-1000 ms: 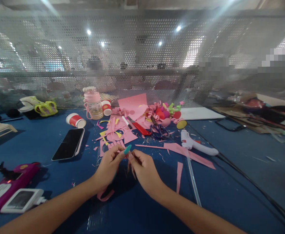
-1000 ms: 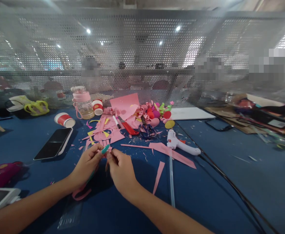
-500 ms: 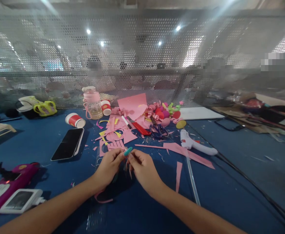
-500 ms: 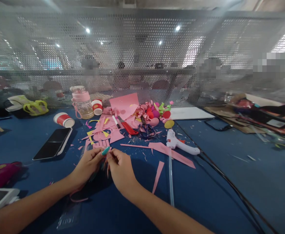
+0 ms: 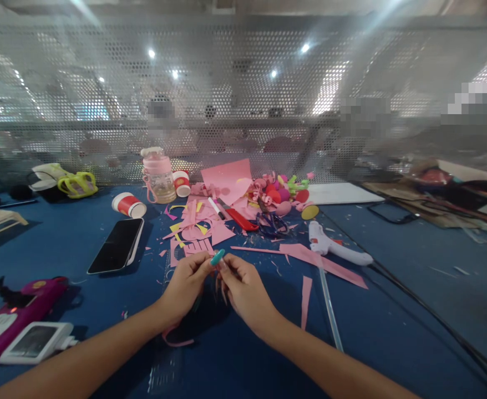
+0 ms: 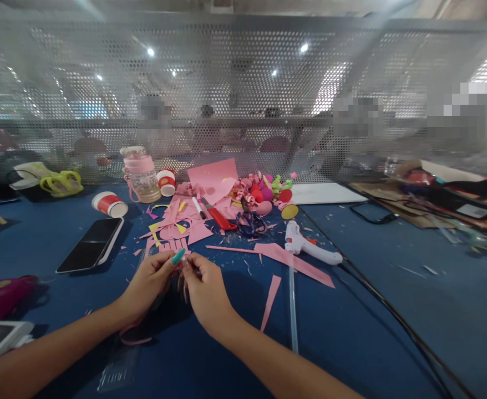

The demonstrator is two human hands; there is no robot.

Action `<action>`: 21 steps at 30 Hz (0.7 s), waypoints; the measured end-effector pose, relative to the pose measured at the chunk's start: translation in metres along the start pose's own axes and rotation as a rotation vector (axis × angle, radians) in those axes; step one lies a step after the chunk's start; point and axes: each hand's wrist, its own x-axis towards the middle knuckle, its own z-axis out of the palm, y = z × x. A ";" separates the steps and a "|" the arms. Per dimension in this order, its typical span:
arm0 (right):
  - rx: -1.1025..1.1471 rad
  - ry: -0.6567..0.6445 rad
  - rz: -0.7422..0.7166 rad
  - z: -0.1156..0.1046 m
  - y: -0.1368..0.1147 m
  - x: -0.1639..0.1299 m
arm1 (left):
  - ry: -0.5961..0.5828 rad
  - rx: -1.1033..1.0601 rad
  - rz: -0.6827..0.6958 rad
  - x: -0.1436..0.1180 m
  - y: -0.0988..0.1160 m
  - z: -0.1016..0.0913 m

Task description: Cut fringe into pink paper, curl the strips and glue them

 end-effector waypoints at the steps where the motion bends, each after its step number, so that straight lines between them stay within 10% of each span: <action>1: 0.011 -0.007 0.007 0.000 -0.001 0.000 | 0.010 0.004 0.018 0.000 0.001 0.000; 21: -0.021 -0.014 0.034 0.000 -0.008 -0.003 | -0.026 0.417 0.143 -0.005 0.005 -0.005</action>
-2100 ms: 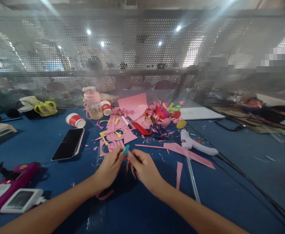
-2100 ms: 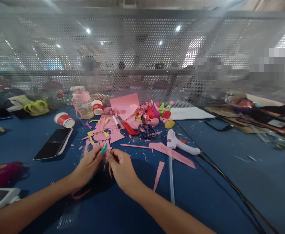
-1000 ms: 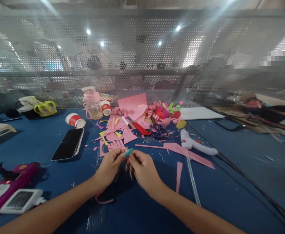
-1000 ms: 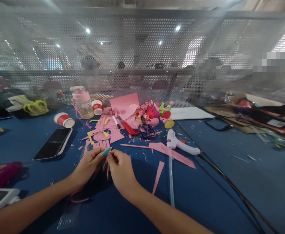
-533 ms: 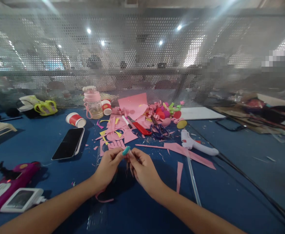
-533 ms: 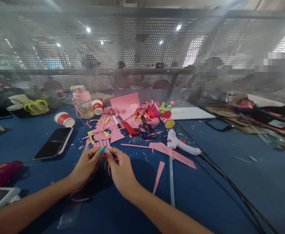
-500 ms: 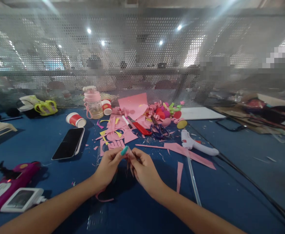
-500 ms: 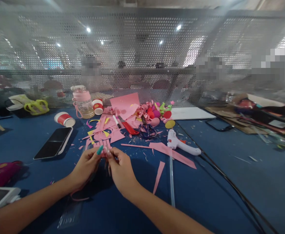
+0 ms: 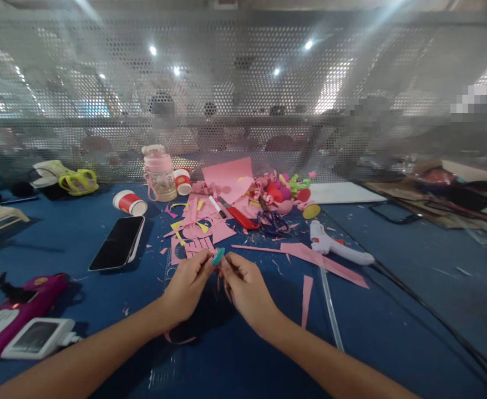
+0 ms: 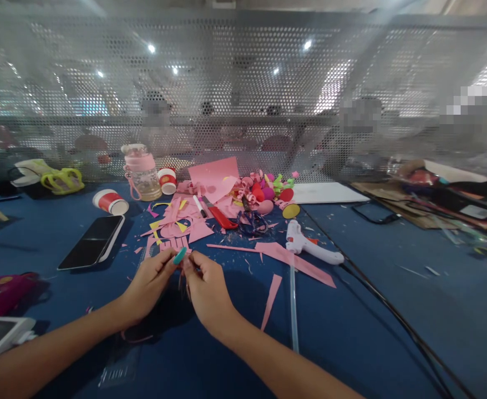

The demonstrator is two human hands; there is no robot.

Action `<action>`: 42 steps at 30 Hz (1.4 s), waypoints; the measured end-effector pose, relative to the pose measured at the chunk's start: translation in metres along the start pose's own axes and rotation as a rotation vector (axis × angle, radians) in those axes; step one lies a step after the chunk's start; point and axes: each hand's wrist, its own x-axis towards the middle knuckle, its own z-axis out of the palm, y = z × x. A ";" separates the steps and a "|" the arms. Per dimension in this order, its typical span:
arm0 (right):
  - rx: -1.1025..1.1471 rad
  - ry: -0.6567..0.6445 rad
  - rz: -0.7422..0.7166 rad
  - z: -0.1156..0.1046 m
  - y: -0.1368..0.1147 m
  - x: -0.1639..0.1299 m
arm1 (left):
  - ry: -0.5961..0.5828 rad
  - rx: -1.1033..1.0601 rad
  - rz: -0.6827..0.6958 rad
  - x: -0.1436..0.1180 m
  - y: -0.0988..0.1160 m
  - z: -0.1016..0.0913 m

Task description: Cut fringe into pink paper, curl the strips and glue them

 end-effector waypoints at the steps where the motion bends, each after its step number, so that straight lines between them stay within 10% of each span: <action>1: 0.006 0.000 0.008 0.000 0.000 0.000 | 0.003 -0.023 -0.013 0.000 -0.001 0.000; 13: -0.174 0.044 -0.075 -0.003 -0.004 -0.001 | -0.022 -0.347 -0.071 -0.001 -0.003 0.005; 42: -0.192 0.037 -0.084 -0.003 -0.002 0.000 | 0.042 -0.306 -0.080 0.001 -0.003 0.003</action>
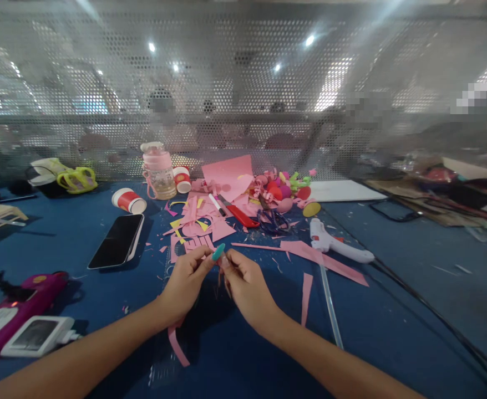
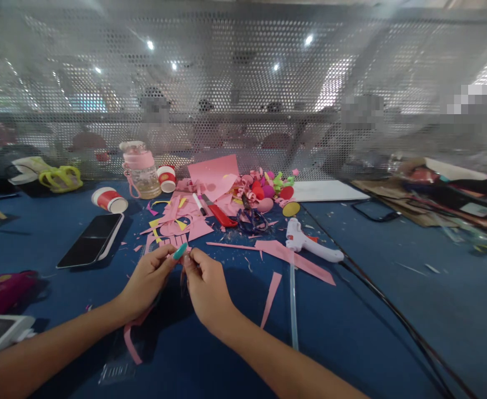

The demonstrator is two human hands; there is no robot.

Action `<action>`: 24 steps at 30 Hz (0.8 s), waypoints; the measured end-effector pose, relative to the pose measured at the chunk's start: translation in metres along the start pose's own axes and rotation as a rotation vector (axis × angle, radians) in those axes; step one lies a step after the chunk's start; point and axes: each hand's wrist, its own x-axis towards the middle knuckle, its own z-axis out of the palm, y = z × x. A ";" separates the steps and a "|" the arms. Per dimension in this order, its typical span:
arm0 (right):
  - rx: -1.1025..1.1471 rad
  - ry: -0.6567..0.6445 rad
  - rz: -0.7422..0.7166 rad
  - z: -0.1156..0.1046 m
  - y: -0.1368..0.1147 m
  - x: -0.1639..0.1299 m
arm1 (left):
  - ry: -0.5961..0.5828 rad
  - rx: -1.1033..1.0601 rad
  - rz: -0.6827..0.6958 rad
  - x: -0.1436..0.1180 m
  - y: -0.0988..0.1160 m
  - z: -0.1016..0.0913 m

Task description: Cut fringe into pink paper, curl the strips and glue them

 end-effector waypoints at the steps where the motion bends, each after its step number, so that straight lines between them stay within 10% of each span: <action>1: -0.007 0.000 -0.002 0.000 0.000 0.000 | 0.003 0.000 -0.001 0.000 0.000 0.000; 24: -0.032 0.008 -0.003 -0.002 -0.002 0.001 | -0.083 0.238 0.106 0.001 0.004 -0.007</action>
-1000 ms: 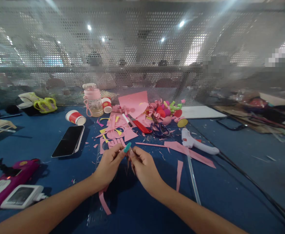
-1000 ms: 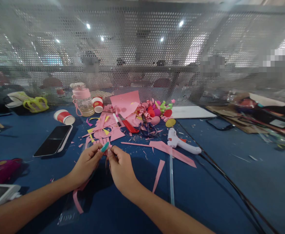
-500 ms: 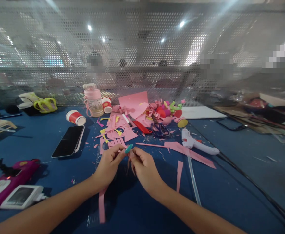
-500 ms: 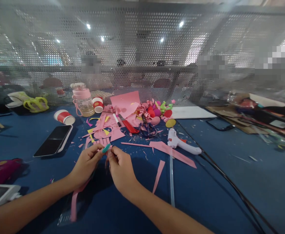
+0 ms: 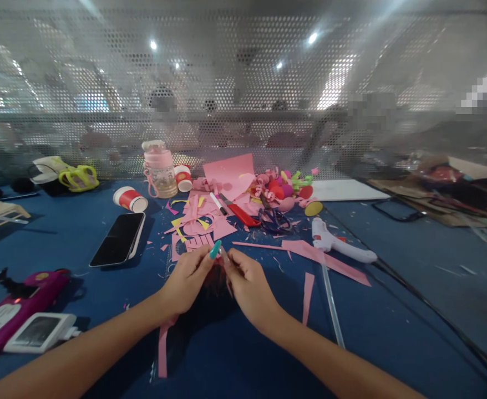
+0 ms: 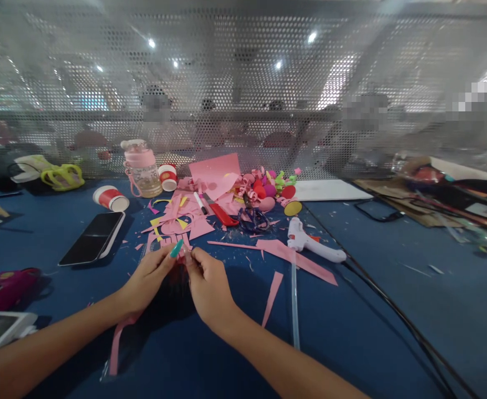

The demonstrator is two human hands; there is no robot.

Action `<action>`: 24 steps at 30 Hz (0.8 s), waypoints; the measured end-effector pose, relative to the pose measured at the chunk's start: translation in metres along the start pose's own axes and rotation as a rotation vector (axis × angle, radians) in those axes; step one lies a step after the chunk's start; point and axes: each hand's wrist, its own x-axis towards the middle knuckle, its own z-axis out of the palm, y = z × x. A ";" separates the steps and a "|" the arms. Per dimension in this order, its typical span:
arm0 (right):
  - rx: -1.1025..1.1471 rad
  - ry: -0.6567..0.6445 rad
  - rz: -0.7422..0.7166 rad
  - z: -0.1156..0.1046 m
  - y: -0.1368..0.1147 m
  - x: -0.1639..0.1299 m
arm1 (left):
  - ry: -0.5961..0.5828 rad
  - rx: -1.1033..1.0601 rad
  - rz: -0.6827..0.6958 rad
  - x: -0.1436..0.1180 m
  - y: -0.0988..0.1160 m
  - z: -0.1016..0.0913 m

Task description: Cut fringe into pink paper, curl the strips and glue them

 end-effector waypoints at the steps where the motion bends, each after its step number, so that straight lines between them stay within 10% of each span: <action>1: -0.011 -0.001 0.001 0.000 0.000 0.000 | 0.015 0.029 -0.016 0.001 -0.001 0.000; 24: 0.032 -0.022 0.010 0.003 -0.001 0.000 | 0.167 0.029 -0.053 -0.002 0.001 0.005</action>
